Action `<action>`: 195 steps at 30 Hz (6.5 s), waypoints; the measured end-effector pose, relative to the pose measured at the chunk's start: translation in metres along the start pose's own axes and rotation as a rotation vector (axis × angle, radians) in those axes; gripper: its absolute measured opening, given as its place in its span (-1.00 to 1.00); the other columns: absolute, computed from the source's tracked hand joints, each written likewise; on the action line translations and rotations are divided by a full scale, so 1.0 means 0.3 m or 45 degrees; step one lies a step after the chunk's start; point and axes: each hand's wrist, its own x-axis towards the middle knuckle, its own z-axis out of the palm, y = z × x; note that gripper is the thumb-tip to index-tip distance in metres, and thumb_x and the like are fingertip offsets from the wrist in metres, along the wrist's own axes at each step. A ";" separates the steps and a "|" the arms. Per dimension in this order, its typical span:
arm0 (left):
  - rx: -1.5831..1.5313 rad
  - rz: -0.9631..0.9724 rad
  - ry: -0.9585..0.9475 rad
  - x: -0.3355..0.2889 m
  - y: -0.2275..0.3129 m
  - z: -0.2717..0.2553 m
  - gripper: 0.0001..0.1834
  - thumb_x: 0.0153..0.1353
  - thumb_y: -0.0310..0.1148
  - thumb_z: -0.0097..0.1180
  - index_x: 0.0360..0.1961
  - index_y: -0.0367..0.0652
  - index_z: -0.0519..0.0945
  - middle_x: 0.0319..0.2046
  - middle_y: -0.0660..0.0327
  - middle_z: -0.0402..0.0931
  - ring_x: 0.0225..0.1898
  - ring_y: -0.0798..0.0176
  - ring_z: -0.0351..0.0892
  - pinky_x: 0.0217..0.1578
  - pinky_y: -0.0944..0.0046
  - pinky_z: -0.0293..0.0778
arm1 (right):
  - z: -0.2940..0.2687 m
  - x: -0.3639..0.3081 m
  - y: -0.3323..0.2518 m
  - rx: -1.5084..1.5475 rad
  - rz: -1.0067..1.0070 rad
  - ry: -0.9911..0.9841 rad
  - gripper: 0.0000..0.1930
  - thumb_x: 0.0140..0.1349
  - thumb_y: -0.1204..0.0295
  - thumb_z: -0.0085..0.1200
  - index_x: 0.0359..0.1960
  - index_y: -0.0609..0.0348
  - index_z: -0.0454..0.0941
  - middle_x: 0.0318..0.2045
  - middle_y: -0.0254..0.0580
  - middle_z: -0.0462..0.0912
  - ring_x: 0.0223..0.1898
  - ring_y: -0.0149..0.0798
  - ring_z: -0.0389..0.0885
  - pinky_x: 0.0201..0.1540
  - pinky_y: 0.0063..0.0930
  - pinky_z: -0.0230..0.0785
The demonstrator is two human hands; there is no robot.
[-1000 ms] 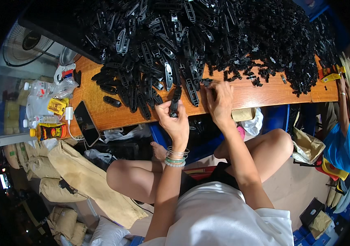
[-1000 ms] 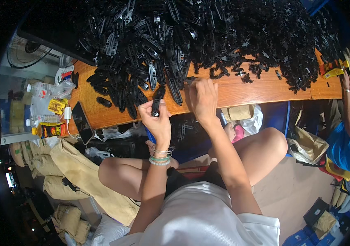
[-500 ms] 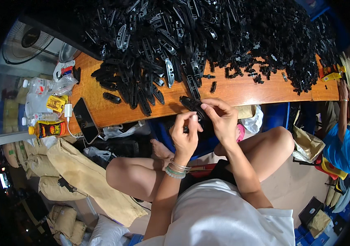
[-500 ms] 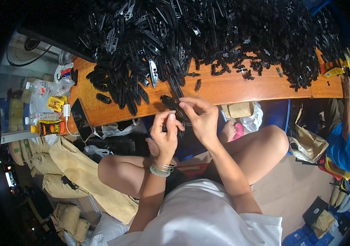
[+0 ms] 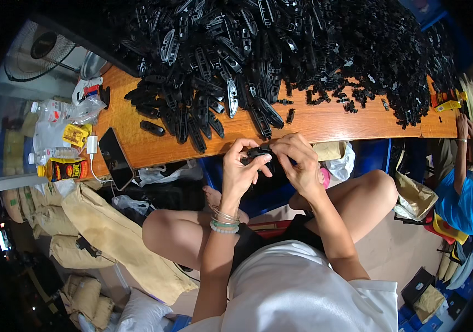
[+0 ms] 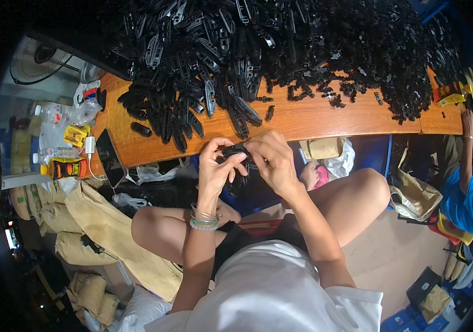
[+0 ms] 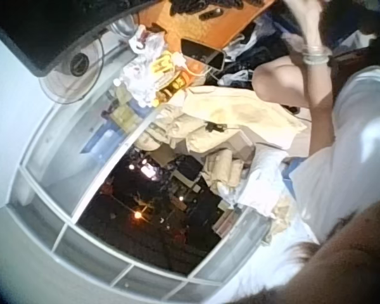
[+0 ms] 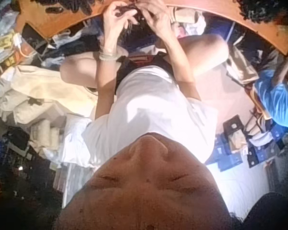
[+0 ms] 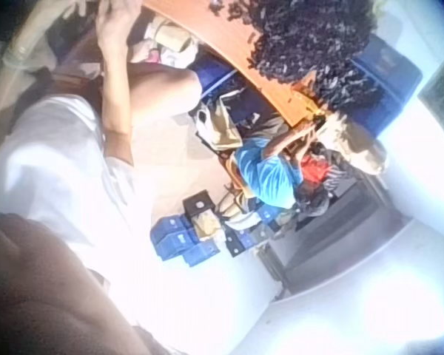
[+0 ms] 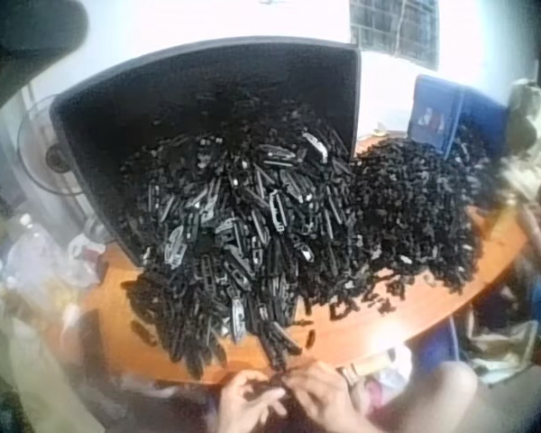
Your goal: The person repeatedly assembles plastic components by fitting smaller plastic clips into larger plastic parts by hand, then gathers and pushes the remaining parts together on the table.
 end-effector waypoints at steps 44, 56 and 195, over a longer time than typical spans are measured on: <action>1.727 0.941 0.207 0.177 0.070 0.144 -0.61 -0.05 -0.58 0.08 -0.10 -0.15 0.53 -0.24 -0.03 0.29 -0.16 -0.07 0.38 -0.18 0.07 0.40 | -0.054 0.071 0.175 -0.371 0.154 0.178 -0.82 0.01 0.61 0.11 -0.30 0.32 0.58 -0.28 0.00 0.48 -0.20 0.00 0.48 -0.13 -0.31 0.33; 1.285 1.405 0.334 0.173 0.066 0.067 -0.76 0.01 -0.55 0.11 -0.23 -0.27 0.47 -0.05 -0.03 0.38 0.03 -0.10 0.35 0.01 0.08 0.30 | -0.074 0.028 0.163 0.183 0.456 0.283 -0.80 0.15 0.53 0.03 -0.21 0.37 0.57 -0.36 -0.05 0.60 -0.28 -0.19 0.56 -0.18 -0.46 0.35; 1.531 0.881 0.270 0.224 0.040 0.099 -0.78 0.16 -0.41 0.04 -0.14 -0.13 0.46 -0.36 0.01 0.40 -0.44 -0.10 0.50 -0.47 0.02 0.42 | -0.095 0.039 0.167 0.105 0.583 0.279 -0.79 0.21 0.49 0.02 -0.15 0.29 0.59 -0.30 -0.07 0.65 -0.23 -0.25 0.61 -0.10 -0.48 0.38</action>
